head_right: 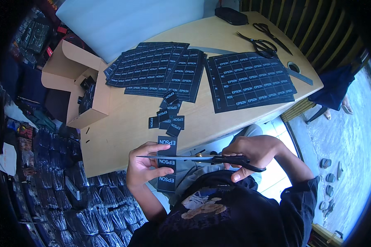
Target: Cutting individual labels from a large printed sheet using scissors.
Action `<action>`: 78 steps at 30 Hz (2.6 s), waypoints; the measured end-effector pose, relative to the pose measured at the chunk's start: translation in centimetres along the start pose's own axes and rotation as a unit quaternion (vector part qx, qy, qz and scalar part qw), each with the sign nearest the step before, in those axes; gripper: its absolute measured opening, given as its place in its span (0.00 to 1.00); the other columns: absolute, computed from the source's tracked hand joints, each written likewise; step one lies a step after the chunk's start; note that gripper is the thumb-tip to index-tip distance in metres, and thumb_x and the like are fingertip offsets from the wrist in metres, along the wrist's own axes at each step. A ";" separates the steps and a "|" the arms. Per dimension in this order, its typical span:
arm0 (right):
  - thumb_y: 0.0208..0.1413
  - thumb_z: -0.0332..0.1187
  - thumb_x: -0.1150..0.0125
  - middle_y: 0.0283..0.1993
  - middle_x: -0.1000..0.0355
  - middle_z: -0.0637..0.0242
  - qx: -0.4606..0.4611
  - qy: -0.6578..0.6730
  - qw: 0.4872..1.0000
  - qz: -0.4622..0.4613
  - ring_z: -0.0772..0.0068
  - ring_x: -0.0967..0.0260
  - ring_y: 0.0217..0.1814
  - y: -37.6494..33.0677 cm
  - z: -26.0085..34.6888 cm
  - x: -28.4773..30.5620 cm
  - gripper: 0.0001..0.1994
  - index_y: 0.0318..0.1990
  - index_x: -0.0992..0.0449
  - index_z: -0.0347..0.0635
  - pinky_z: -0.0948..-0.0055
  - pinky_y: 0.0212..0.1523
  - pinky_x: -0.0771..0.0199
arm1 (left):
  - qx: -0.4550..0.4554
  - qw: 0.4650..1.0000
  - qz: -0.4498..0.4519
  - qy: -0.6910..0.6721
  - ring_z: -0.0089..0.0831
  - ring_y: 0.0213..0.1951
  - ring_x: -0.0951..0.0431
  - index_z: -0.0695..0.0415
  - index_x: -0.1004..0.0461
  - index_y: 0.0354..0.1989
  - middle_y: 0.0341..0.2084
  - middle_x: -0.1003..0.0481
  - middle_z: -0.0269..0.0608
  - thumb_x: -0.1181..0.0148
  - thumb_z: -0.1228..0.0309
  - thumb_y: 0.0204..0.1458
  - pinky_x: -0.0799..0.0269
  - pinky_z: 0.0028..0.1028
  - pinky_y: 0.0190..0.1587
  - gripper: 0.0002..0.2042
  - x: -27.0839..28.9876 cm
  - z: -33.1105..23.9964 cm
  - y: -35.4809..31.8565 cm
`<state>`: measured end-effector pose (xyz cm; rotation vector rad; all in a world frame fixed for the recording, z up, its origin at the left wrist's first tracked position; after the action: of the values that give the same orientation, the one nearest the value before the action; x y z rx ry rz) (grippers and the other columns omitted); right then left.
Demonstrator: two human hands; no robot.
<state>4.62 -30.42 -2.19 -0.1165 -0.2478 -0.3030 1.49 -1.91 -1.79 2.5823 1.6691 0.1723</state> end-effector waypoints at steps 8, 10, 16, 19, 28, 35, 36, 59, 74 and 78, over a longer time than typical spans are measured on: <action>0.46 0.56 0.37 0.19 0.32 0.62 -0.009 0.011 1.000 0.002 0.64 0.32 0.21 0.0 0.0 0.0 0.28 0.29 0.29 0.33 0.69 0.24 0.36 | 0.024 1.000 0.007 0.000 0.26 0.36 0.23 0.69 0.28 0.45 0.39 0.30 0.43 0.30 0.86 0.33 0.22 0.20 0.35 0.25 0.0 -0.3 0.1; 0.46 0.56 0.37 0.19 0.32 0.62 -0.001 0.011 1.000 0.001 0.64 0.32 0.21 0.1 0.1 0.1 0.28 0.28 0.28 0.33 0.69 0.24 0.36 | 0.017 1.000 0.009 -0.003 0.27 0.37 0.23 0.69 0.29 0.46 0.39 0.29 0.44 0.30 0.86 0.33 0.22 0.21 0.35 0.26 0.0 -0.4 0.2; 0.46 0.54 0.36 0.20 0.32 0.62 0.010 0.017 1.000 -0.013 0.64 0.32 0.22 0.0 -0.3 -0.1 0.26 0.26 0.28 0.33 0.68 0.24 0.37 | 0.033 0.999 -0.011 -0.034 0.29 0.38 0.23 0.68 0.30 0.47 0.40 0.29 0.45 0.30 0.87 0.32 0.21 0.23 0.36 0.27 -0.1 -0.2 0.1; 0.46 0.53 0.36 0.20 0.33 0.63 0.018 0.018 1.000 -0.014 0.65 0.33 0.22 -0.1 0.0 -0.1 0.25 0.25 0.29 0.33 0.68 0.23 0.38 | 0.019 0.999 -0.005 -0.028 0.29 0.38 0.23 0.67 0.29 0.47 0.41 0.29 0.45 0.30 0.87 0.31 0.21 0.23 0.36 0.28 -0.2 -0.4 0.3; 0.48 0.52 0.37 0.18 0.36 0.66 0.030 0.031 0.999 -0.012 0.68 0.36 0.20 -0.2 0.5 0.0 0.24 0.22 0.31 0.35 0.68 0.22 0.42 | 0.021 1.000 0.013 0.014 0.28 0.38 0.23 0.67 0.29 0.47 0.41 0.29 0.44 0.29 0.86 0.30 0.21 0.21 0.34 0.29 -0.2 -0.8 0.4; 0.49 0.50 0.37 0.17 0.36 0.67 0.011 0.045 0.999 -0.027 0.71 0.38 0.18 -0.3 0.5 -0.3 0.24 0.20 0.30 0.35 0.70 0.20 0.45 | 0.013 1.000 0.014 -0.005 0.31 0.40 0.22 0.64 0.29 0.49 0.44 0.29 0.47 0.29 0.84 0.32 0.20 0.22 0.34 0.29 -0.1 -0.5 0.2; 0.49 0.50 0.37 0.17 0.36 0.67 0.012 0.045 0.999 -0.027 0.71 0.38 0.18 -0.3 0.4 -0.3 0.24 0.20 0.30 0.35 0.70 0.20 0.45 | 0.016 1.000 0.011 -0.005 0.30 0.40 0.23 0.66 0.30 0.48 0.44 0.29 0.46 0.30 0.86 0.31 0.20 0.22 0.34 0.29 -0.2 -0.6 0.3; 0.40 0.42 0.27 0.16 0.33 0.69 -0.110 -0.057 0.985 -0.122 0.79 0.39 0.15 -5.2 -0.5 -0.7 0.18 0.25 0.27 0.36 0.78 0.17 0.41 | 0.075 0.992 -0.058 0.080 0.16 0.26 0.27 0.61 0.34 0.54 0.44 0.31 0.44 0.31 0.84 0.35 0.30 0.14 0.25 0.32 2.6 2.0 3.7; 0.37 0.36 0.25 0.31 0.26 0.64 -0.018 0.160 0.913 -0.374 0.78 0.28 0.36 2.7 -0.9 -4.4 0.24 0.39 0.28 0.30 0.78 0.37 0.31 | -0.014 0.993 -0.120 0.000 0.28 0.36 0.23 0.67 0.39 0.54 0.40 0.33 0.45 0.32 0.87 0.35 0.23 0.20 0.37 0.33 -1.6 -0.3 2.9; 0.42 0.30 0.28 0.27 0.29 0.70 0.037 0.219 0.890 -0.398 0.86 0.35 0.31 7.5 0.9 -4.6 0.17 0.37 0.28 0.31 0.82 0.30 0.36 | -0.078 0.983 -0.161 0.030 0.24 0.31 0.24 0.66 0.40 0.55 0.44 0.32 0.50 0.33 0.86 0.37 0.25 0.18 0.32 0.33 -1.7 -0.6 2.5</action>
<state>2.47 -21.89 -3.06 0.1403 0.1615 -1.1247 2.97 -4.50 -1.00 2.1807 1.9766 0.3487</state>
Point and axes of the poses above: each hand's wrist, its own y-axis towards the middle knuckle, its own x-axis out of the back of the hand, z = x × y, the point moved 2 cm from there along y, towards the middle knuckle
